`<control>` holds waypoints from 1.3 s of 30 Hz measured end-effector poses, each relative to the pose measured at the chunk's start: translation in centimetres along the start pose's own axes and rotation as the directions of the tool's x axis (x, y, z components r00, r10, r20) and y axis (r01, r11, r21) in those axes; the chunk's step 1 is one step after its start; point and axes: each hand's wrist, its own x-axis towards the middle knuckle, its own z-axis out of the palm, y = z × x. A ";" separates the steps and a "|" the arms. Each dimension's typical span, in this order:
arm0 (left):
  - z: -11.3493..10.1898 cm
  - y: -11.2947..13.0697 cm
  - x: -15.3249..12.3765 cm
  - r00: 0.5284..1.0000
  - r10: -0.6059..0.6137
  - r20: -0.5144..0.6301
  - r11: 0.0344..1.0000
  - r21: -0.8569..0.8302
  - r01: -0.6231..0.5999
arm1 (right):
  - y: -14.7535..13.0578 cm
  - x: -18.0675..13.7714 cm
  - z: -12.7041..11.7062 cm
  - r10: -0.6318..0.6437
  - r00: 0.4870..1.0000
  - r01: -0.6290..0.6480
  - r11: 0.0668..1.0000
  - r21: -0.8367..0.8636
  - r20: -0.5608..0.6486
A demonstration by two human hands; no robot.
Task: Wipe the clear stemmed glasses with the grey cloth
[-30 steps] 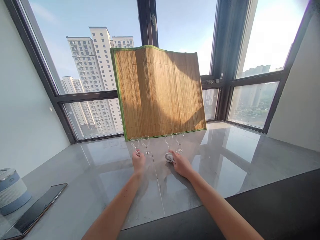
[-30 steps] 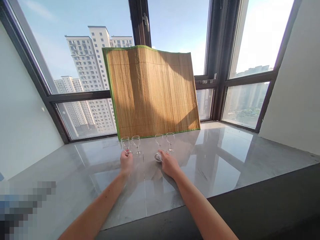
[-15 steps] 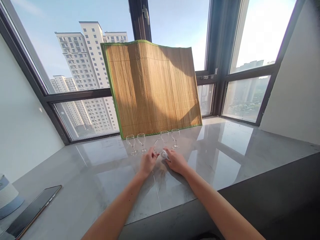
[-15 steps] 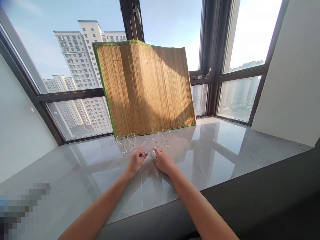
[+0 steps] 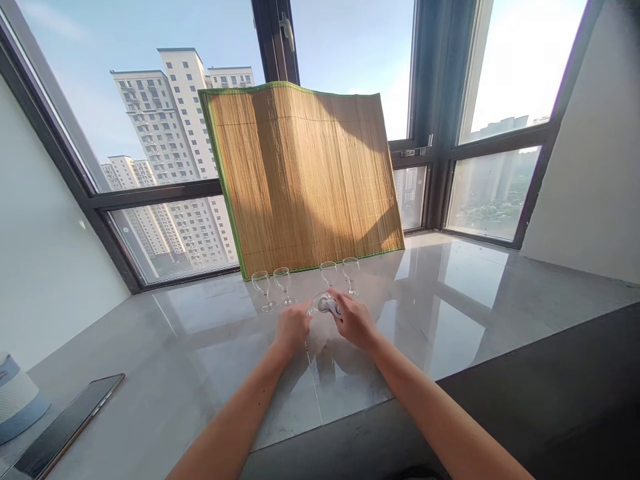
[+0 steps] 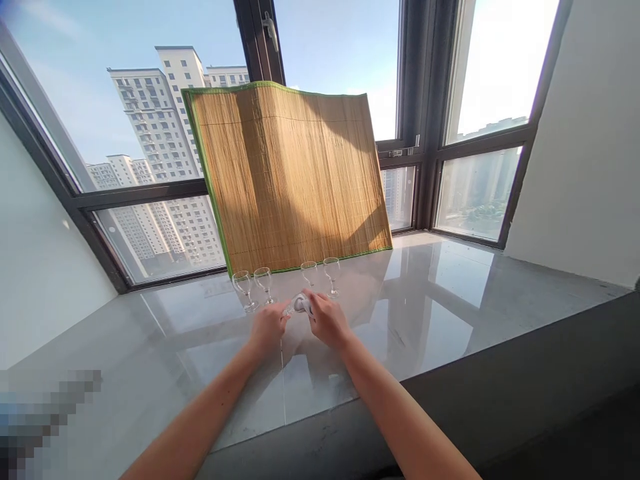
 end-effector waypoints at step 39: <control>2.2 -0.6 1.2 0.981 -0.158 0.116 0.517 -0.836 0.182 | 2.8 1.0 -0.1 0.550 0.835 -0.361 0.583 0.728 -0.026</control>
